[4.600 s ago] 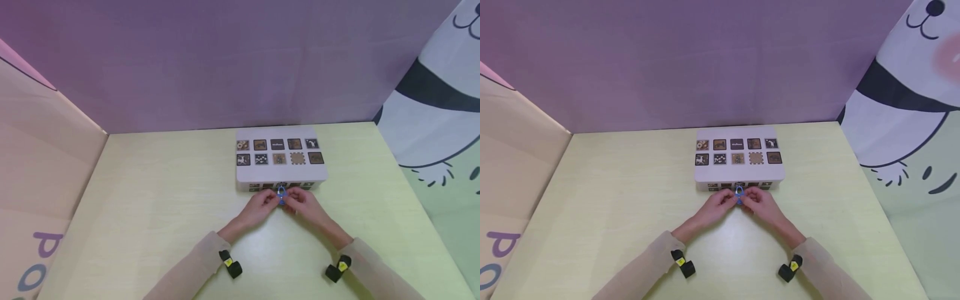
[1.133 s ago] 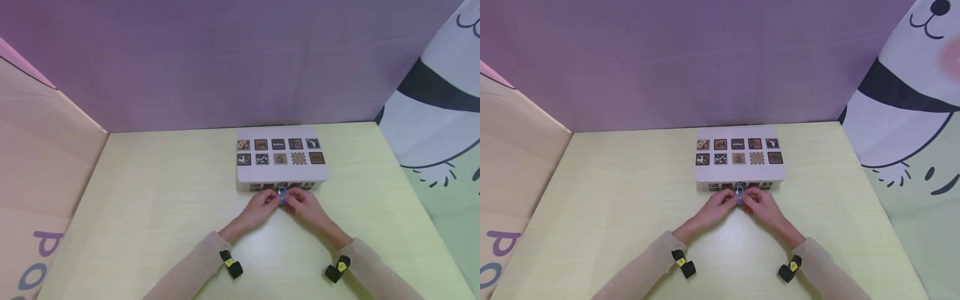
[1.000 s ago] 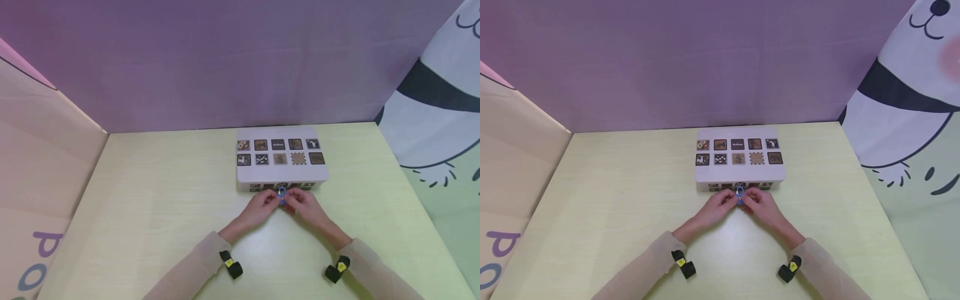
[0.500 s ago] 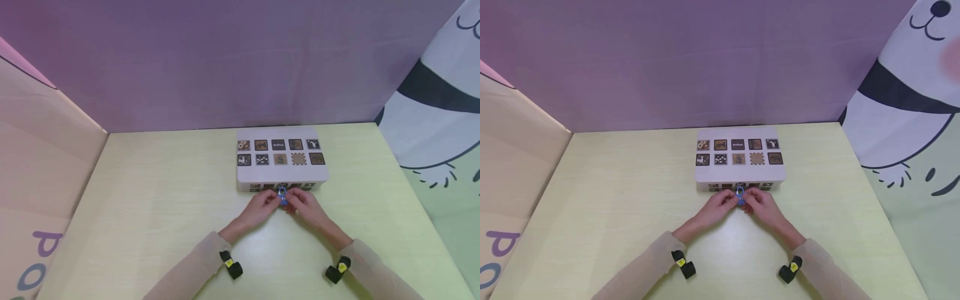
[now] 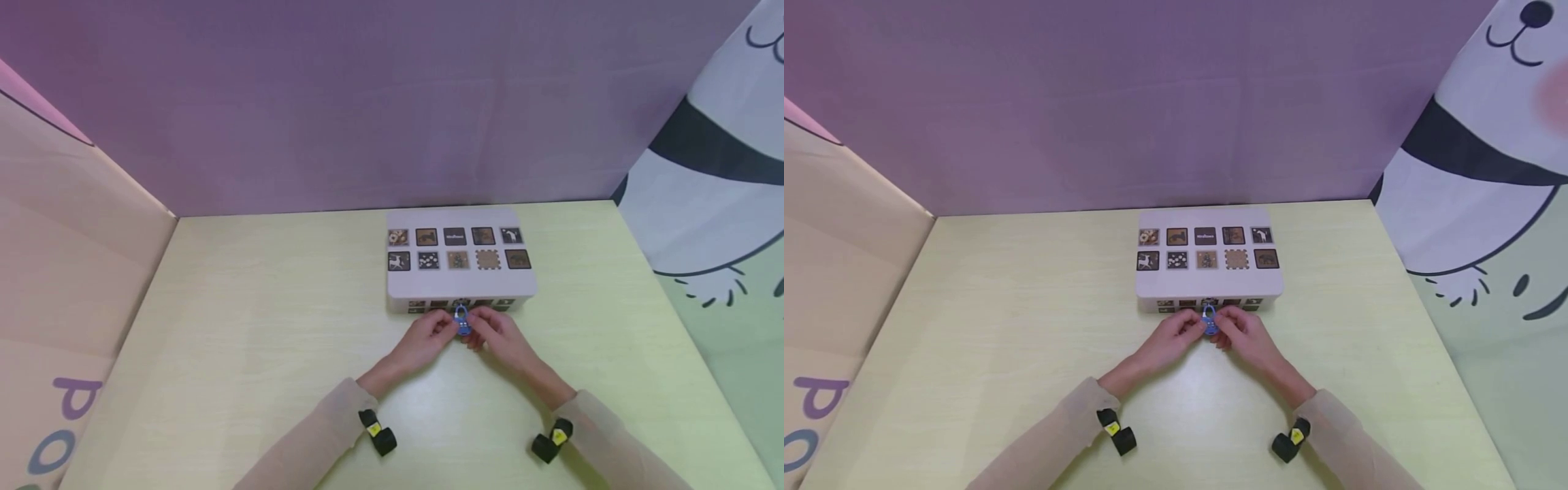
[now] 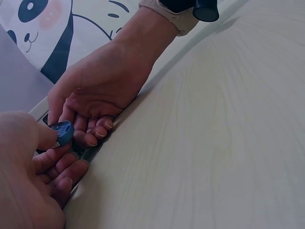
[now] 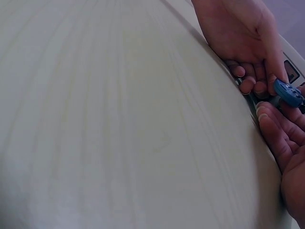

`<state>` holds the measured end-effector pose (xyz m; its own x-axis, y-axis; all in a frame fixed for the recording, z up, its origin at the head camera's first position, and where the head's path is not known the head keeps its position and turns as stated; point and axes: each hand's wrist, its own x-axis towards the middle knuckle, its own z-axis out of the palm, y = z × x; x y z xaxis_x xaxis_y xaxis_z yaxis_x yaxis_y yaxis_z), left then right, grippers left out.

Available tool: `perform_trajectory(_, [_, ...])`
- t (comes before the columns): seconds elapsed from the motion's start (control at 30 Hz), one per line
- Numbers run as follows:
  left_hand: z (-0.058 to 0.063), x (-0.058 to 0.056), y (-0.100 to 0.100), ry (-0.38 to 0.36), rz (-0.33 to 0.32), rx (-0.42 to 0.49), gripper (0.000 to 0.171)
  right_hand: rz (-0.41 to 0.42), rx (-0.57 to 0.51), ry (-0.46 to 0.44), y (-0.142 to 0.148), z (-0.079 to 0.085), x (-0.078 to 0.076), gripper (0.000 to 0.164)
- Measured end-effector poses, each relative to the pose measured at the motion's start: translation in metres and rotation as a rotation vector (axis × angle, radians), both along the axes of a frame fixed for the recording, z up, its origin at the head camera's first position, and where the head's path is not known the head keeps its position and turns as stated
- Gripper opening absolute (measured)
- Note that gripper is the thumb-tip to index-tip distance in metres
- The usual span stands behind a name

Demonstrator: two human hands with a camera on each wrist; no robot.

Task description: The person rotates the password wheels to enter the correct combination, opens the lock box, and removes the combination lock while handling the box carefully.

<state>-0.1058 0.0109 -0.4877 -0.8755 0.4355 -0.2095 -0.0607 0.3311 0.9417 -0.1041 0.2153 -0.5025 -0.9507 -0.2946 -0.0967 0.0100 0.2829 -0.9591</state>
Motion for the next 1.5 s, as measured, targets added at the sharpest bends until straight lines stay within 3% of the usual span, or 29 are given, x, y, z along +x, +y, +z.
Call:
perform_trajectory(0.83, [0.0016,0.0009,0.0004,-0.004,0.009,0.016,0.03,0.036,-0.043,0.01,0.0014,0.0008,0.0006,0.024])
perform_trajectory(1.5, [0.0017,0.0014,0.0008,-0.02,0.016,0.022,0.031,0.037,-0.009,0.024,-0.0011,-0.0008,0.0006,0.021])
